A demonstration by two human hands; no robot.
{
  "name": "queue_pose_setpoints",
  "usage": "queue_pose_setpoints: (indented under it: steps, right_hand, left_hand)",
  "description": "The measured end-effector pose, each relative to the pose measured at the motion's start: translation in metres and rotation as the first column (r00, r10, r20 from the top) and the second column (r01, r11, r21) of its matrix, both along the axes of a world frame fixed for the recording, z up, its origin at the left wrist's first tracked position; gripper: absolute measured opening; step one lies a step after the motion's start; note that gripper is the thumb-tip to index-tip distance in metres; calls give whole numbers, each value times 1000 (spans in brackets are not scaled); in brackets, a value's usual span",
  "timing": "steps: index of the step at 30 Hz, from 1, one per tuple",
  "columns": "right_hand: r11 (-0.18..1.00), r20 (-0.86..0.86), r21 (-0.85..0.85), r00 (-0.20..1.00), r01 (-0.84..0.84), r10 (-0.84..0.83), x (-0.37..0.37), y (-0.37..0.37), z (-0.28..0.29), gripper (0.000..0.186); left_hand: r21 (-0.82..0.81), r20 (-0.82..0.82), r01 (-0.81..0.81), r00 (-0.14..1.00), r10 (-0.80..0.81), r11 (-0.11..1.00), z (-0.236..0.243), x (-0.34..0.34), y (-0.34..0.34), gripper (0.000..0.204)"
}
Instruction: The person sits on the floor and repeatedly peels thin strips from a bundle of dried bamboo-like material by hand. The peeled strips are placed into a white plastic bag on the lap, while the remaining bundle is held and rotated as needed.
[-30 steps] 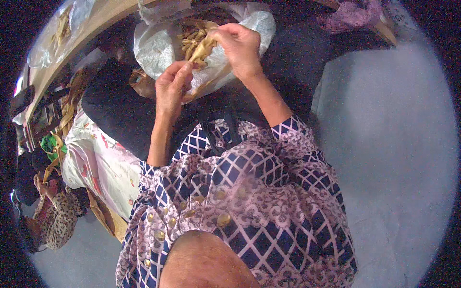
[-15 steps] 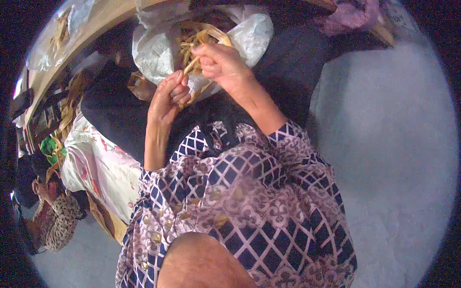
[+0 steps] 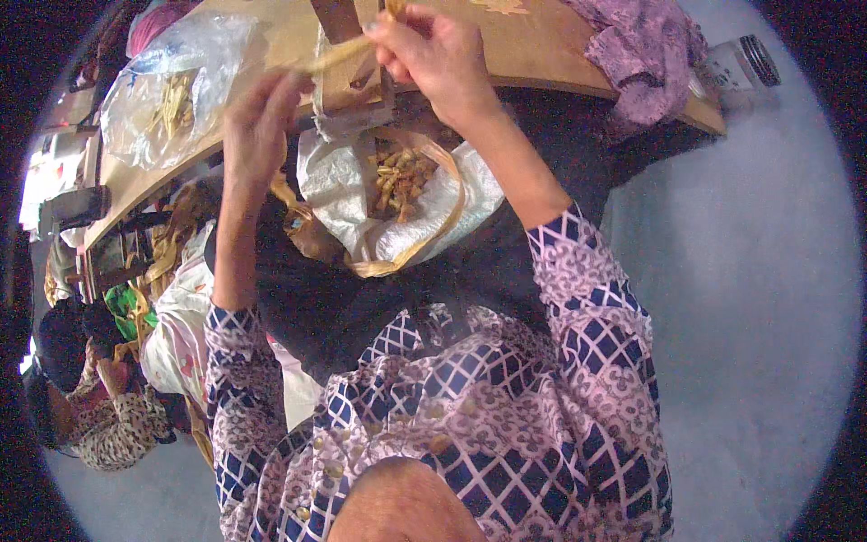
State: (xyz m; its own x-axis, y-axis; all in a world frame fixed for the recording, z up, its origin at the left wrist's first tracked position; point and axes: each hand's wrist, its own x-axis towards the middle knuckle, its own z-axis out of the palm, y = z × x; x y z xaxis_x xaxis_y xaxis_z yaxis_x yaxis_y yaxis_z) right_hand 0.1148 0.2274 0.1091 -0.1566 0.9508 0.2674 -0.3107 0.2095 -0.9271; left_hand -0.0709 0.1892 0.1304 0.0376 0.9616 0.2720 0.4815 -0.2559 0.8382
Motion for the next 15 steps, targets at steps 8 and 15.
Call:
queue_pose_setpoints:
  steps: [8, 15]
  right_hand:
    - [982, 191, 115, 967, 150, -170, 19, -8, -40, 23]
    - [823, 658, 556, 545, 112, -519, 18, -69, -33, 36]
  left_hand:
    - [34, 25, -128, 992, 127, 991, -54, 5, -8, 21]
    - [-159, 250, -90, 960, 129, 983, -110, 12, -69, 29]
